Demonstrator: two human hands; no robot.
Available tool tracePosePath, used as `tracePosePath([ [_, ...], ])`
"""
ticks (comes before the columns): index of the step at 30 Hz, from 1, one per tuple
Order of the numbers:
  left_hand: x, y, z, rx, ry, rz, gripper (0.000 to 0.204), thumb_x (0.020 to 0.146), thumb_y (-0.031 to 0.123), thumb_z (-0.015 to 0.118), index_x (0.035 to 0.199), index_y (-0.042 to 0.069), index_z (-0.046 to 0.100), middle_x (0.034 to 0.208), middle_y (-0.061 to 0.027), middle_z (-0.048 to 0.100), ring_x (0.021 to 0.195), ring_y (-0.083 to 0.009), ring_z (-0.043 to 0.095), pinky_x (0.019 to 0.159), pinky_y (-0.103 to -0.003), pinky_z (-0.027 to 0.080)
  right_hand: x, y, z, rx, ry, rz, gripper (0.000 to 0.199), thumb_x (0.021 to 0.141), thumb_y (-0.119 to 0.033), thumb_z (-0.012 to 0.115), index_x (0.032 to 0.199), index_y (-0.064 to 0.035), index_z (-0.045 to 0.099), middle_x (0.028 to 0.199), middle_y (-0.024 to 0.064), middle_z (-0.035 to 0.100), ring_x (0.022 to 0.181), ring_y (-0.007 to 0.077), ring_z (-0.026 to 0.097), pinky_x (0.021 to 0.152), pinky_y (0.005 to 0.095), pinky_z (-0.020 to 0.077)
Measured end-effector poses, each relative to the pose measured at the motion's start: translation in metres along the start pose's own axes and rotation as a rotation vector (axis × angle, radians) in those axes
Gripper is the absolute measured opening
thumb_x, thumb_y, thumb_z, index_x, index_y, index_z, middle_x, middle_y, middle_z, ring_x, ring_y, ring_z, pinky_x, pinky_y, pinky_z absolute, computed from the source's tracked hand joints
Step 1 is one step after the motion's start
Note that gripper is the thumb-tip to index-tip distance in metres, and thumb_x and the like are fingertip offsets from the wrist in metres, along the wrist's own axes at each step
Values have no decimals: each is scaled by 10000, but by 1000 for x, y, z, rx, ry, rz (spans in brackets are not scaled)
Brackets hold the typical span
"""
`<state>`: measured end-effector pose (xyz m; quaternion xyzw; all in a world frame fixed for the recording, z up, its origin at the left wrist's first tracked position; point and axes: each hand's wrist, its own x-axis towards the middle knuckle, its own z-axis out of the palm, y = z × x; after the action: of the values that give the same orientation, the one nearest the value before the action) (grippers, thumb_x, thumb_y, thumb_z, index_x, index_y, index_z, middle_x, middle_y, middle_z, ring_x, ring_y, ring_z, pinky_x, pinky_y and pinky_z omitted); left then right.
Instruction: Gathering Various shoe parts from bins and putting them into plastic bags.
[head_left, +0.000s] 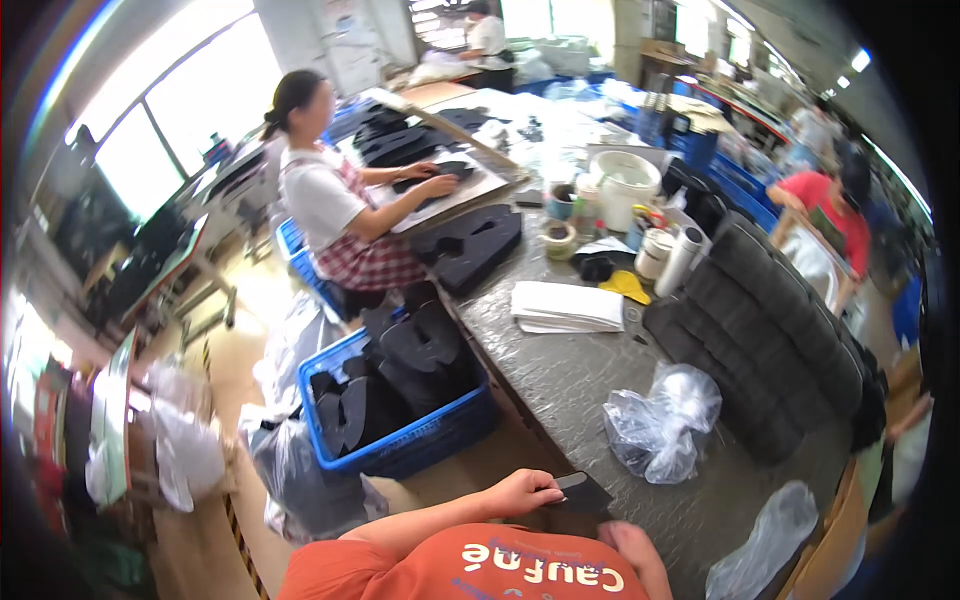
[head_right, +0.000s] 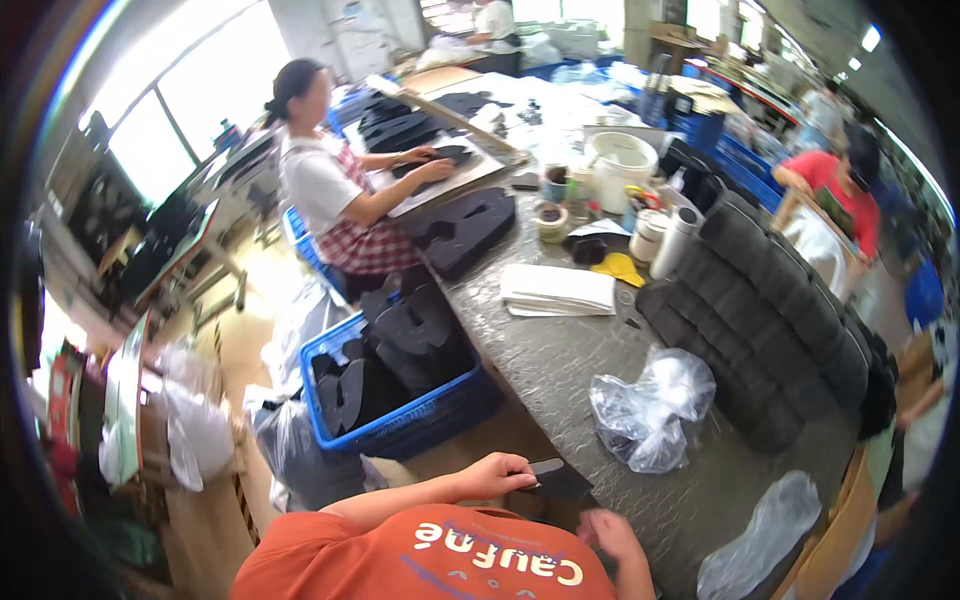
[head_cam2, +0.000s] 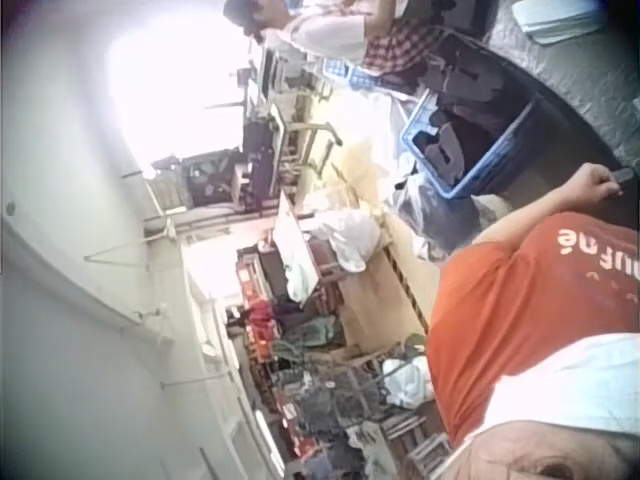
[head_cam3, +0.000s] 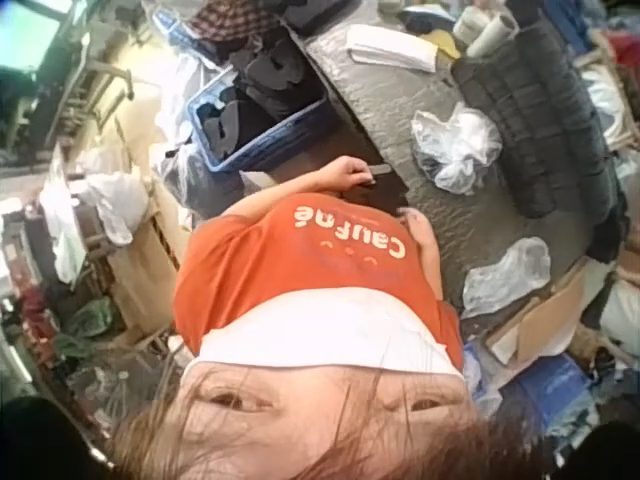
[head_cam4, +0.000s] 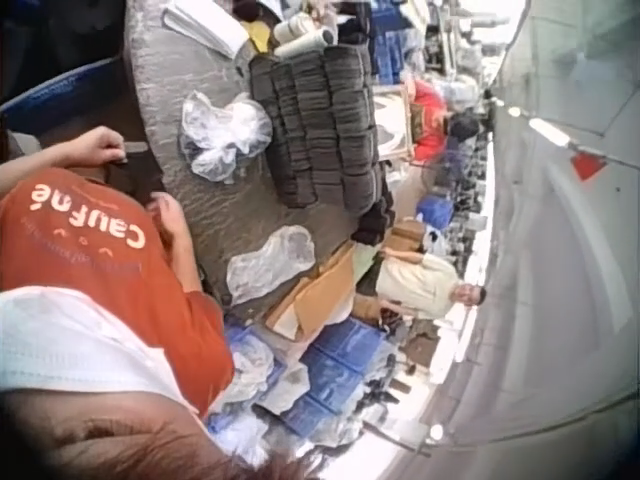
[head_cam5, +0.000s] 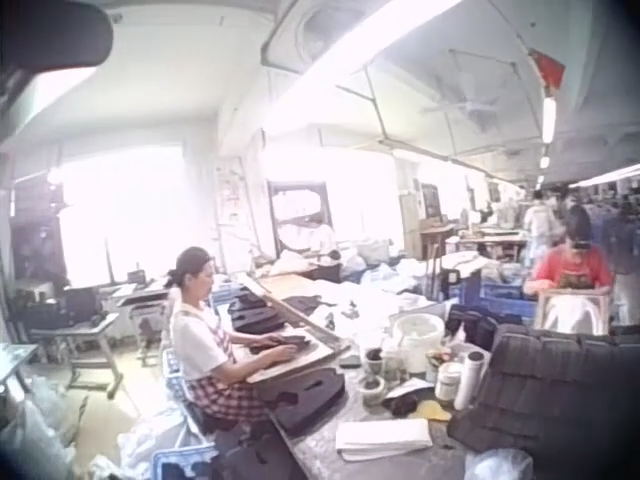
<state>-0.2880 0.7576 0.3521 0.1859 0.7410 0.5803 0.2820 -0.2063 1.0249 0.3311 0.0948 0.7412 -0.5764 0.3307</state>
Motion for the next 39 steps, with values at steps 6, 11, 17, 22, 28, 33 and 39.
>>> tracePosePath([
  [6, -67, -14, -30, -102, 451, -94, 160, 835, 180, 563, 807, 32, 617, 717, -22, 582, 698, -93, 528, 653, -249, 434, 110, -93, 62, 444, -403, -167, 205, 853, -94, 524, 1020, 25, 514, 868, 118, 624, 713, 201, 635, 583, 285, 517],
  [11, -148, -60, -43, -673, 1037, -162, 201, 881, 201, 504, 803, 29, 573, 666, -16, 562, 606, -72, 508, 563, -230, 421, 155, -129, 116, 325, -341, -75, 139, 859, -86, 513, 973, -13, 539, 841, 93, 628, 653, 183, 622, 555, 286, 511],
  [17, -270, -121, -16, -355, 1545, -513, 211, 873, 189, 514, 806, 3, 586, 638, -72, 590, 604, -123, 560, 562, -270, 439, 209, -147, 192, 49, -393, 85, 108, 861, -92, 507, 957, -45, 522, 805, 63, 607, 612, 157, 597, 539, 281, 498],
  [22, -312, -134, -4, -191, 1880, -623, 214, 850, 198, 528, 864, 3, 614, 720, -147, 608, 640, -231, 582, 616, -319, 452, 244, -177, 246, 40, -367, 150, 149, 867, -98, 494, 1013, -72, 486, 810, 60, 590, 598, 166, 581, 555, 301, 487],
  [28, -324, -151, 22, -416, 2079, -740, 223, 863, 195, 528, 863, -14, 607, 705, -76, 609, 654, -125, 542, 637, -260, 442, 289, -224, 296, -185, -421, 167, 188, 867, -101, 480, 1053, -78, 465, 856, 84, 581, 653, 197, 594, 555, 319, 486],
  [33, -324, -160, 15, -828, 2441, -496, 170, 869, 184, 548, 780, 54, 484, 574, 16, 452, 472, -41, 399, 429, -186, 332, 315, -263, 392, -214, -575, 77, 303, 848, -69, 490, 1137, -122, 413, 833, 80, 571, 588, 201, 597, 517, 321, 484],
  [39, -337, -138, 27, -1020, 2671, -226, 182, 882, 201, 521, 803, 37, 507, 587, 1, 479, 463, -69, 426, 426, -201, 359, 248, -284, 537, -297, -977, -205, 516, 835, 1, 460, 1302, -114, 273, 807, 96, 564, 517, 163, 570, 512, 282, 493],
])
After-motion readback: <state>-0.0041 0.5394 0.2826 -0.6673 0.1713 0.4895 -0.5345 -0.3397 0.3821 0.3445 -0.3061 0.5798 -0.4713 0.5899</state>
